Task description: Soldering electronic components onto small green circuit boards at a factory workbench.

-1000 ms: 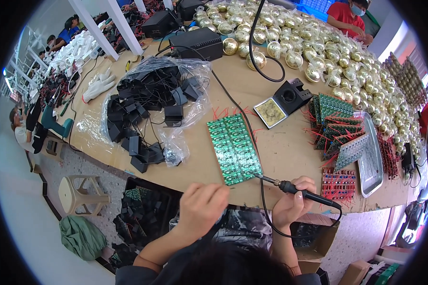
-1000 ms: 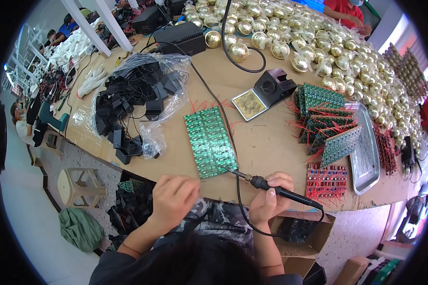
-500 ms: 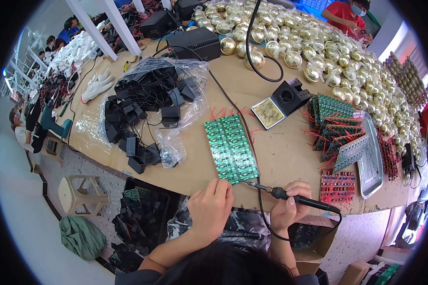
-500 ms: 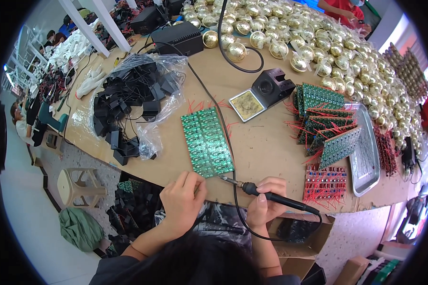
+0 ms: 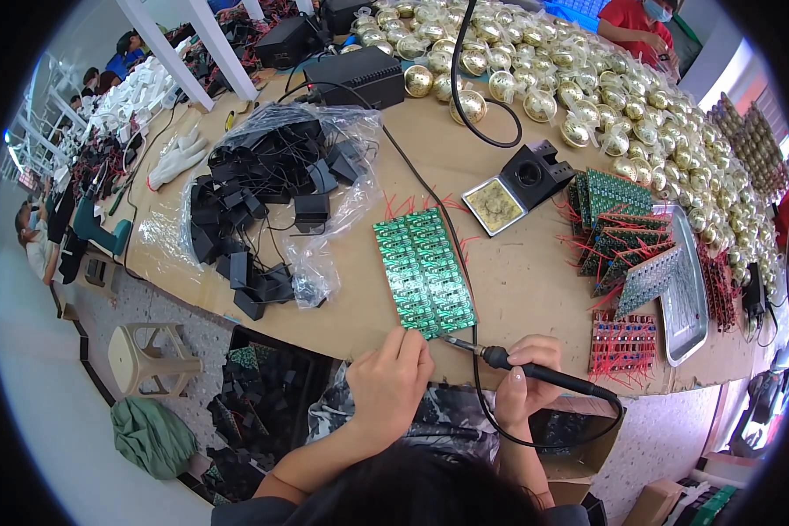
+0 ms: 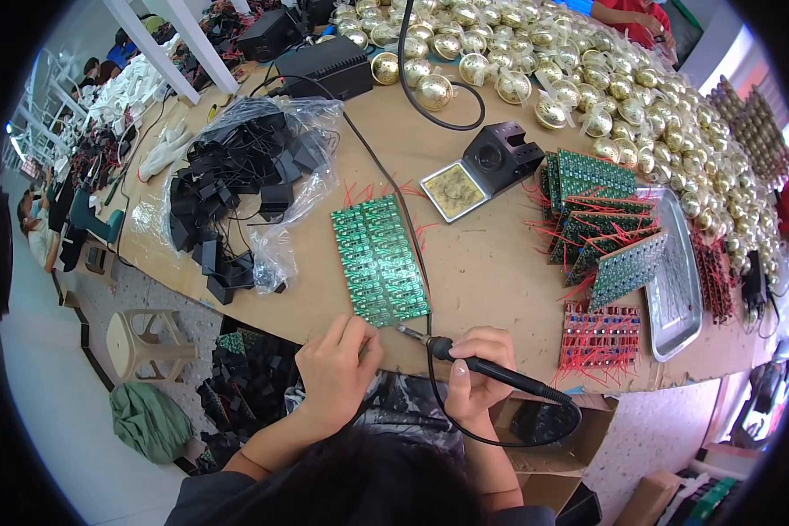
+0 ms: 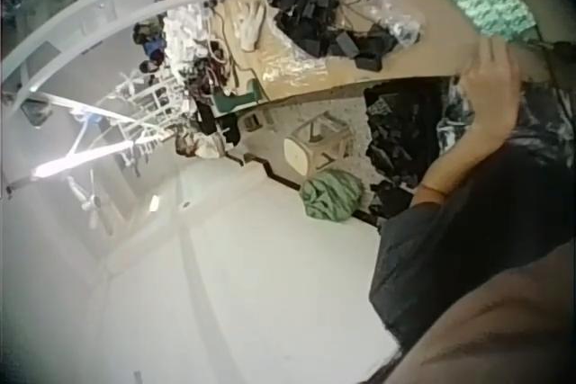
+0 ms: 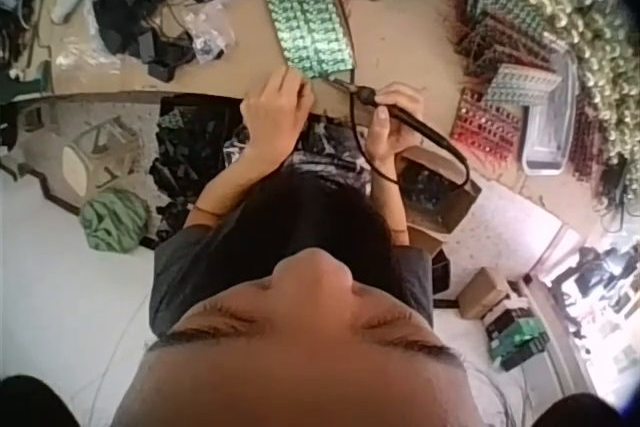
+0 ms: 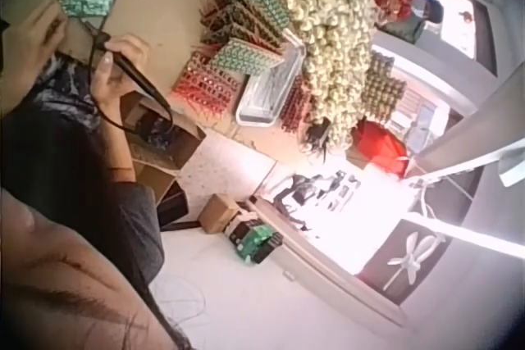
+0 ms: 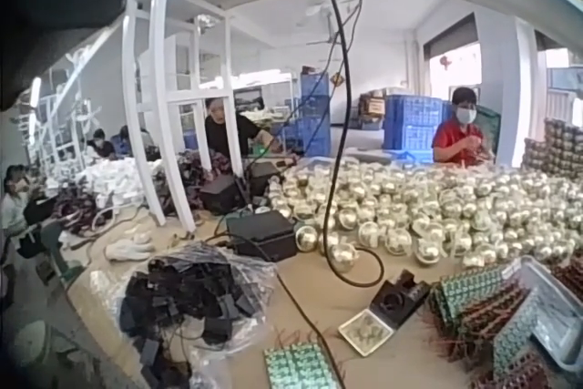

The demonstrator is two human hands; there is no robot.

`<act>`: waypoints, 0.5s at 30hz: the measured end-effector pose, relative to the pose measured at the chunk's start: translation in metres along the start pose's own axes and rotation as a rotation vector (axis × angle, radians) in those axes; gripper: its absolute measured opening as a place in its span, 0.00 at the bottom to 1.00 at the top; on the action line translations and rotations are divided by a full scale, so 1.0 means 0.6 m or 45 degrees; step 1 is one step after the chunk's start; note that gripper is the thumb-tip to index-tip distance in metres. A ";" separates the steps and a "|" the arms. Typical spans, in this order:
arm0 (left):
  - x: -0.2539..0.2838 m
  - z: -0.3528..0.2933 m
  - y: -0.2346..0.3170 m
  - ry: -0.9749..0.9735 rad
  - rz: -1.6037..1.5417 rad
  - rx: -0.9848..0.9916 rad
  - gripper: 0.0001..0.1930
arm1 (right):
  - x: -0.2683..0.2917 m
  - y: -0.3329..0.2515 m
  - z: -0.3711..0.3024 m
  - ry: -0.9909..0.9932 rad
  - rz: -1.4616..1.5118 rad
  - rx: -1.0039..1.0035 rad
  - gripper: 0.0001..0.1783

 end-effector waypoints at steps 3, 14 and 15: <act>0.000 0.000 -0.001 0.004 0.007 -0.021 0.08 | -0.002 -0.002 -0.001 0.008 0.022 -0.026 0.11; -0.001 -0.002 -0.003 0.021 0.022 -0.064 0.08 | 0.004 0.009 -0.002 -0.054 0.081 0.143 0.06; 0.000 -0.002 -0.003 0.025 0.021 -0.068 0.08 | 0.003 0.008 -0.002 -0.053 0.093 0.154 0.06</act>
Point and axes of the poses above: each hand's wrist, its own z-axis towards the middle knuckle, its own x-axis out of the back of the hand, y = z × x, the point moved 1 cm from there along z, towards the middle knuckle, and after that the axes turned 6 degrees about -x, right-handed, at the moved point
